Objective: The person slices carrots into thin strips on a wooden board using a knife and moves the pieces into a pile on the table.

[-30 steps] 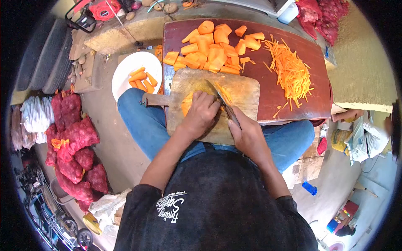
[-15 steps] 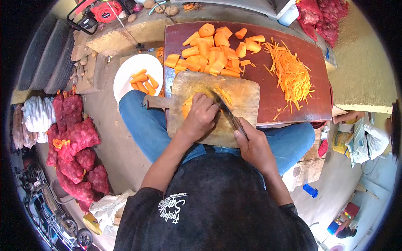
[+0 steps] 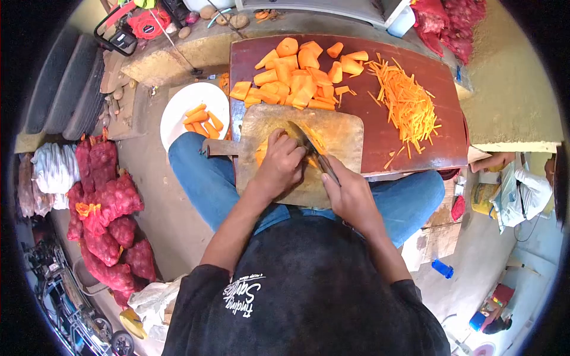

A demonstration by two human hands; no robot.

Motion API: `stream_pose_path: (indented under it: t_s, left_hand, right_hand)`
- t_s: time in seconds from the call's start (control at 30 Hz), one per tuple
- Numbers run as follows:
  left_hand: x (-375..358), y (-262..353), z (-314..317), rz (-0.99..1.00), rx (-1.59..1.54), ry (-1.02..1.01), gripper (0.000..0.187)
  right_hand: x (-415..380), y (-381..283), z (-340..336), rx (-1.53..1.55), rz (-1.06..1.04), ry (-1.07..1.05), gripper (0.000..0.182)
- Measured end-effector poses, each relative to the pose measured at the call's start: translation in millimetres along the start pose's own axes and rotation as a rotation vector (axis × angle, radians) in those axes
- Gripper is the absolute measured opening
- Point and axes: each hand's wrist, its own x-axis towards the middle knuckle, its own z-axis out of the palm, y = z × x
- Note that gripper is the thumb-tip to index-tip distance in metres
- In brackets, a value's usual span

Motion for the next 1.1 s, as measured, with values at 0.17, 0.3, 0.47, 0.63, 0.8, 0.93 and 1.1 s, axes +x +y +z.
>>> stream_pose_path:
  t_s: [0.17,0.3,0.47,0.63,0.8,0.93,1.1]
  left_hand:
    - [-5.0,10.0,-12.4,-0.021,-0.027,-0.004,0.023]
    - [-5.3,12.1,-12.5,0.041,0.0,-0.061,0.021]
    - [-8.6,14.5,-2.9,0.013,0.064,-0.046,0.017]
    - [-10.2,14.0,-3.3,-0.015,0.161,-0.021,0.018]
    - [-7.3,15.6,-5.7,-0.038,0.212,-0.026,0.019]
    - [-3.9,17.6,-5.1,-0.035,0.161,-0.018,0.016]
    - [-1.9,19.4,-4.8,-0.024,0.148,-0.031,0.013]
  right_hand:
    - [-10.7,6.0,-6.1,0.01,-0.019,0.043,0.036]
    - [-27.1,-6.4,-16.7,0.029,0.033,0.002,0.036]
    - [-39.9,-4.5,-16.7,0.034,0.061,-0.039,0.035]
    - [-45.2,1.9,-15.7,0.003,0.019,-0.024,0.038]
    - [-48.6,-1.8,-22.5,-0.025,0.012,-0.023,0.042]
    - [-52.0,1.4,-20.4,-0.011,0.003,-0.001,0.043]
    - [-50.0,-0.6,-17.8,-0.015,0.0,0.008,0.041]
